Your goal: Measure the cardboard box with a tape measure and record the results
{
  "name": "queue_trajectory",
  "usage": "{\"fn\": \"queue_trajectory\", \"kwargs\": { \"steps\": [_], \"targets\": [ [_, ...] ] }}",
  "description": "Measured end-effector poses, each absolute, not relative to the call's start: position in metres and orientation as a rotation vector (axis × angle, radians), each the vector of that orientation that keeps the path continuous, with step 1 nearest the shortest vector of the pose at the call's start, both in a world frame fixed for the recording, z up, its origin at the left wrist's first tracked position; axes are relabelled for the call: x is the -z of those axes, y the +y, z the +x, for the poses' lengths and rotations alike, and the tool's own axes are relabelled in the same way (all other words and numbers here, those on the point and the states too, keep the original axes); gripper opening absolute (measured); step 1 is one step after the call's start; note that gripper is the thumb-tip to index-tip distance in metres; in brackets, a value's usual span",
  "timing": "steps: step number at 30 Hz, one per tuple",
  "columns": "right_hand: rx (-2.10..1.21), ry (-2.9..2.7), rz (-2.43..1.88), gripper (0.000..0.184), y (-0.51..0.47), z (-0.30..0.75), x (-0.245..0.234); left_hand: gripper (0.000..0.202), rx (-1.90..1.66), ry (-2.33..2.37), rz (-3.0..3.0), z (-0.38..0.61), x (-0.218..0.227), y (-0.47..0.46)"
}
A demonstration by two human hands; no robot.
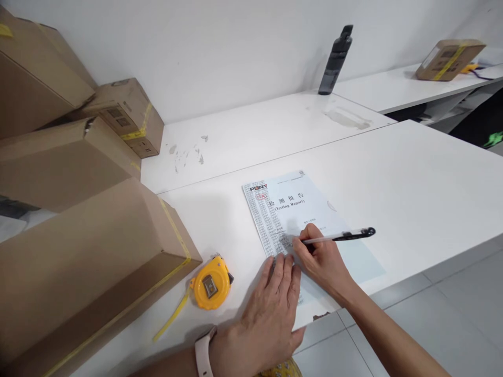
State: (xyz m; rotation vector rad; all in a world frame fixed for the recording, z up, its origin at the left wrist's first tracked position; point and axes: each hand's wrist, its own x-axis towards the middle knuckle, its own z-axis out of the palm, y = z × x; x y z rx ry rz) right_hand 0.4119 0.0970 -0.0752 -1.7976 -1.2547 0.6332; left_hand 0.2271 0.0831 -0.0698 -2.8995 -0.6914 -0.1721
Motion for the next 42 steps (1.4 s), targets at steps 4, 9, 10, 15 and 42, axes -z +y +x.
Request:
{"fn": "queue_trajectory", "kwargs": {
  "steps": [4, 9, 10, 15, 42],
  "targets": [
    [-0.635, -1.266, -1.802, 0.026, 0.0964, 0.4124, 0.0753, 0.09, 0.171, -0.687, -2.899, 0.2268, 0.0688, 0.0829],
    [-0.652, -1.241, -1.821, 0.025, 0.0971, 0.4125, 0.0745, 0.09, 0.17, -0.68, -2.901, 0.2268, 0.0693, 0.0827],
    [-0.655, -1.236, -1.817, 0.025, 0.0973, 0.4125, 0.0744, 0.09, 0.173, -0.682, -2.899, 0.2268, 0.0697, 0.0826],
    [-0.603, -1.251, -1.813, 0.027, 0.0974, 0.4135, 0.0754, 0.091, 0.17, -0.696, -2.905, 0.2267, 0.0711, 0.0826],
    [-0.513, -1.299, -1.86, 0.026, 0.0974, 0.4145, 0.0734, 0.09, 0.175, -0.682, -2.868, 0.2262, 0.0699, 0.0823]
  ]
}}
